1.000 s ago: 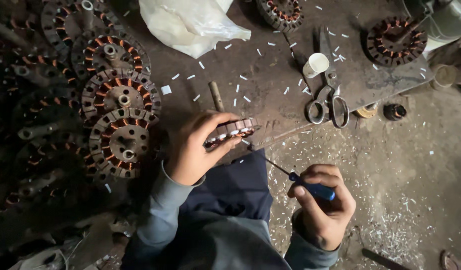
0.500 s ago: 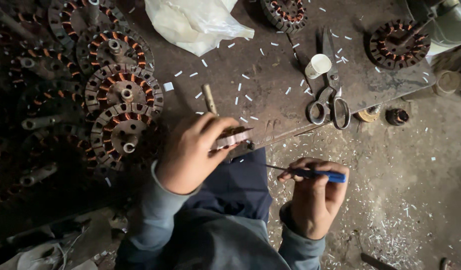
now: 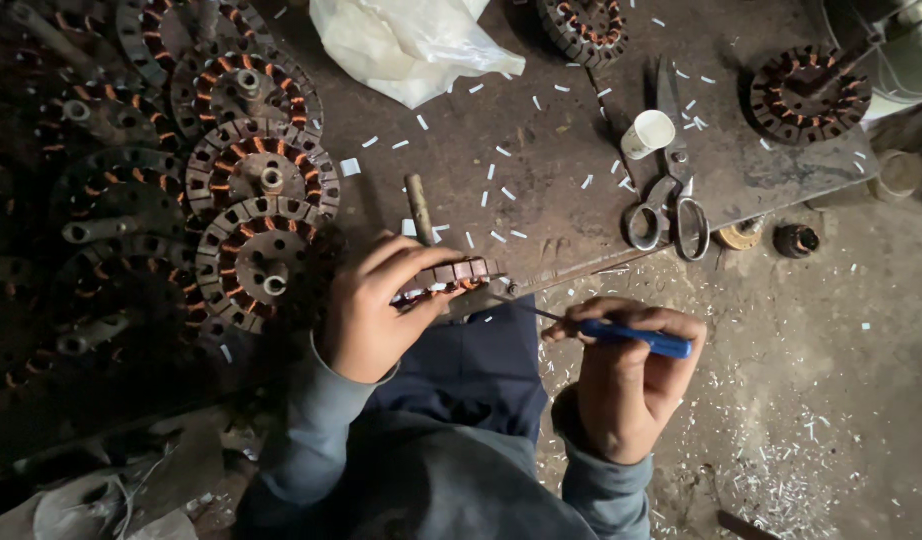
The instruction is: The person cuts small white plastic pieces with scissors and inserts them into slots on a circular copper-wound stator. They use a screwdriver to press the pieces into place and continue inserting more pieces around the stator.
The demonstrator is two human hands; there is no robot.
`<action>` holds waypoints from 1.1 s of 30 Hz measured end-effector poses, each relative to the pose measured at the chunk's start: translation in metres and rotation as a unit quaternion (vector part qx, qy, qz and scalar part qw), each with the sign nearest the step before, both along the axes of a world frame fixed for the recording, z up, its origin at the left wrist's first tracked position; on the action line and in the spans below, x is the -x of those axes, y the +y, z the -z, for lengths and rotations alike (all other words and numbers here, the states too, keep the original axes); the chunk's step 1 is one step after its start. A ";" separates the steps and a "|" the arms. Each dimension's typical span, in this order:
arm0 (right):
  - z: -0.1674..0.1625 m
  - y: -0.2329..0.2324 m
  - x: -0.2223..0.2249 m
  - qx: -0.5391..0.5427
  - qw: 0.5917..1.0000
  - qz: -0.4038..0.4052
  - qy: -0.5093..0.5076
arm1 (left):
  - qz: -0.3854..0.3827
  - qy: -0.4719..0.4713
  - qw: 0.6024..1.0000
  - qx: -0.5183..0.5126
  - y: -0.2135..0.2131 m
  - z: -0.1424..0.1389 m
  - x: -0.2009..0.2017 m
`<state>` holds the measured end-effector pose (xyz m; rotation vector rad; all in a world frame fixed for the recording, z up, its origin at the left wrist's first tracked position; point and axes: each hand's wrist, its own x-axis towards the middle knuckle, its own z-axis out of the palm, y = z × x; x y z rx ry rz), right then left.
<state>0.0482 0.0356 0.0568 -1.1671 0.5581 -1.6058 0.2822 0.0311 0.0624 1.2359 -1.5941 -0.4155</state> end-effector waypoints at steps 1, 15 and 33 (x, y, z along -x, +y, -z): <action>-0.002 -0.001 -0.004 0.001 1.000 -0.005 0.009 | -0.001 0.002 1.000 0.000 0.000 0.000 -0.001; -0.035 -0.030 -0.021 0.005 0.976 -0.094 0.195 | 0.031 -0.009 0.999 0.004 -0.001 -0.002 -0.012; 0.003 -0.029 -0.011 0.032 0.999 -0.004 0.008 | 0.021 0.072 0.997 0.007 0.006 0.008 -0.022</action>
